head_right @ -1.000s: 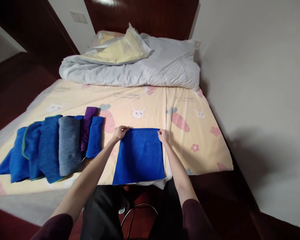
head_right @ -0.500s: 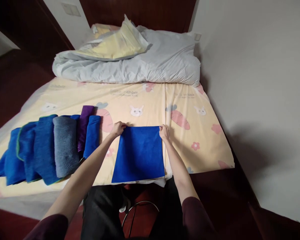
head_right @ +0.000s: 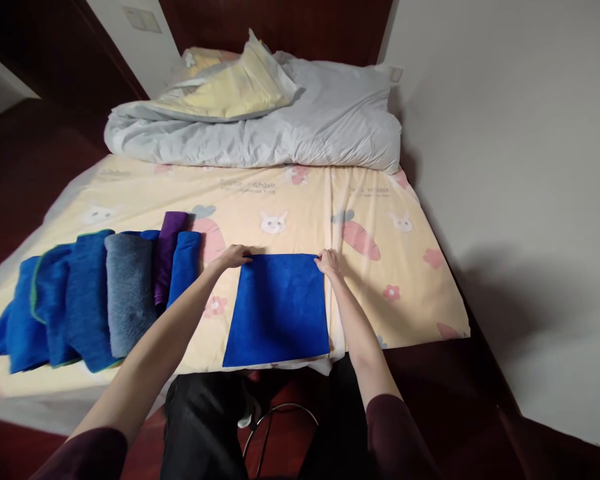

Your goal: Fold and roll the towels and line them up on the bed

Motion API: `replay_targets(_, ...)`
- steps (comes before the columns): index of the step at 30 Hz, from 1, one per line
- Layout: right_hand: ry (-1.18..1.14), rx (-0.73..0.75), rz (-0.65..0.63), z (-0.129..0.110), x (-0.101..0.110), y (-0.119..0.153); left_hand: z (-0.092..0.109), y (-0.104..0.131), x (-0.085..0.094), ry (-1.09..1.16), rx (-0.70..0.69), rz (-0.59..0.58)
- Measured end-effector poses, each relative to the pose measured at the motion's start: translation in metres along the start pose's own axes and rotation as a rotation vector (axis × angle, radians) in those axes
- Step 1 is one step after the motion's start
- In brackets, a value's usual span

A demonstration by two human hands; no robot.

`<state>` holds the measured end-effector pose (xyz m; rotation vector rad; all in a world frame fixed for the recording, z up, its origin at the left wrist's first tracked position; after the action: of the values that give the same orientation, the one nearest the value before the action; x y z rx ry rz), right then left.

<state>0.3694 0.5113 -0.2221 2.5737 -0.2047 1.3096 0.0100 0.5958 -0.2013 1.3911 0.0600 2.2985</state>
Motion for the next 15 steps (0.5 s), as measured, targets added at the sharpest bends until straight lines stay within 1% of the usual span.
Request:
replay_targets(4,-0.074,0.032,-0.035,-0.006,-0.001,-0.001,-0.011,0.003,0.007,0.024,0.036,0.028)
replay_targets(7,-0.109,0.035,-0.035,-0.009,0.001,-0.005,-0.020,0.009,0.011,0.096,0.073,0.099)
replay_targets(10,-0.104,0.007,-0.007,-0.011,0.006,-0.010,-0.026,0.012,0.013,0.141,0.150,0.188)
replay_targets(12,-0.093,-0.008,0.013,-0.016,0.007,-0.008,-0.023,0.013,0.010,0.170,0.192,0.217)
replay_targets(13,-0.072,0.009,0.040,-0.022,0.007,-0.004,-0.020,0.015,0.007,0.186,0.203,0.221)
replay_targets(15,0.011,0.101,0.138,-0.039,0.005,0.014,-0.009,0.022,-0.001,0.201,0.188,0.259)
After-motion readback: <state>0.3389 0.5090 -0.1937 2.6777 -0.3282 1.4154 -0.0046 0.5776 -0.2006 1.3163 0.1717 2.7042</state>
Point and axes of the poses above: each hand's wrist, its own y-axis away from the middle knuckle, its own x-axis out of the back of the hand, z = x × y, the point moved 7 cm from there along -y, towards the middle knuckle, and after that the axes turned 1 degree about -z, right-handed, at the moved point
